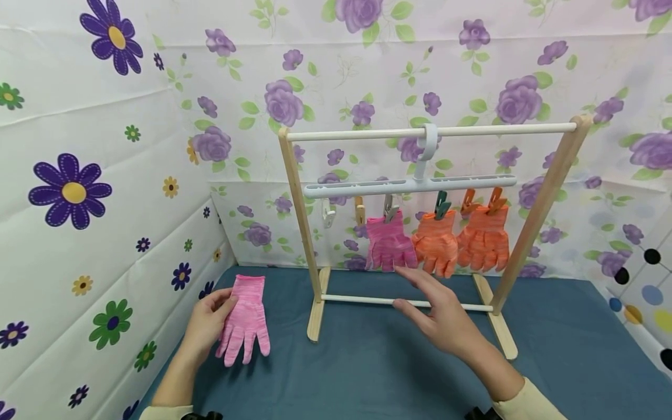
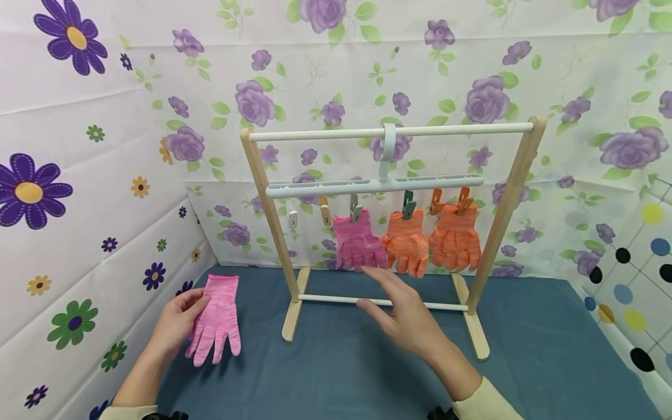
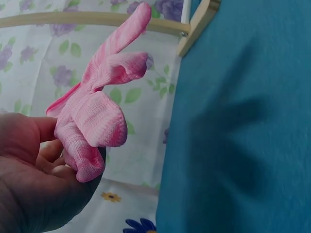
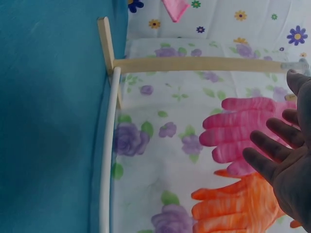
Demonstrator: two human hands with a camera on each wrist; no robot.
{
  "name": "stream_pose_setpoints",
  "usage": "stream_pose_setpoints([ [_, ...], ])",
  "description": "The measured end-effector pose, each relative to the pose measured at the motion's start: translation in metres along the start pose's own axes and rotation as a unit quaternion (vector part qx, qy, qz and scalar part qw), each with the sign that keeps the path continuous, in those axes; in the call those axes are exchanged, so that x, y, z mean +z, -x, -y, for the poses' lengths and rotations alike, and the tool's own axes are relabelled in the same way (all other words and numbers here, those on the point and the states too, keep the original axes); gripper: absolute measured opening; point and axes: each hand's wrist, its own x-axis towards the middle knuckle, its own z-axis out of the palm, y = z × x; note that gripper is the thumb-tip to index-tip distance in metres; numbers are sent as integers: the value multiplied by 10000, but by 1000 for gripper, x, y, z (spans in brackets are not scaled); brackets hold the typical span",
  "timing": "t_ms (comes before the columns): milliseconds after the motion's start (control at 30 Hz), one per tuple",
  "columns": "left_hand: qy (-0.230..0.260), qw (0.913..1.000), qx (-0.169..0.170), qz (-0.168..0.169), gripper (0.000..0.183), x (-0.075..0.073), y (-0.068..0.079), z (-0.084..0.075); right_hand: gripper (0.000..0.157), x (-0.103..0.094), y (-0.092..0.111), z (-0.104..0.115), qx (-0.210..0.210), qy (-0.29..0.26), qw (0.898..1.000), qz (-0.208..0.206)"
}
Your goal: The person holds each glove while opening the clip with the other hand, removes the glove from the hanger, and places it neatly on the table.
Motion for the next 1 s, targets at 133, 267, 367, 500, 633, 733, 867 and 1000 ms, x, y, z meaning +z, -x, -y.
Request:
stream_pose_setpoints([
  [133,-133,9997,-40,185,43,-4,0,8,66,-3,7,-7,22,41,10000,-1],
  [267,-341,9986,-160,377,42,-7,0,17,66,-5,15,-14,19,92,10000,-8],
  [367,-446,9976,-221,479,43,-8,0,22,66,-6,21,-18,85,142,9999,2],
  [500,-524,9968,-264,547,43,-9,0,30,66,-8,28,-24,169,200,9996,69],
  [633,-603,9955,-385,622,42,-11,-2,37,68,-10,34,-29,221,298,9992,115],
  [733,-686,9942,-491,668,41,-11,-3,41,69,-12,37,-32,256,382,9989,116],
  [867,-833,9925,-548,702,39,-11,-5,48,70,-14,41,-36,199,477,9986,94],
  [1000,-1122,9899,-509,703,37,-11,-6,54,72,-16,43,-38,163,579,9981,93],
])
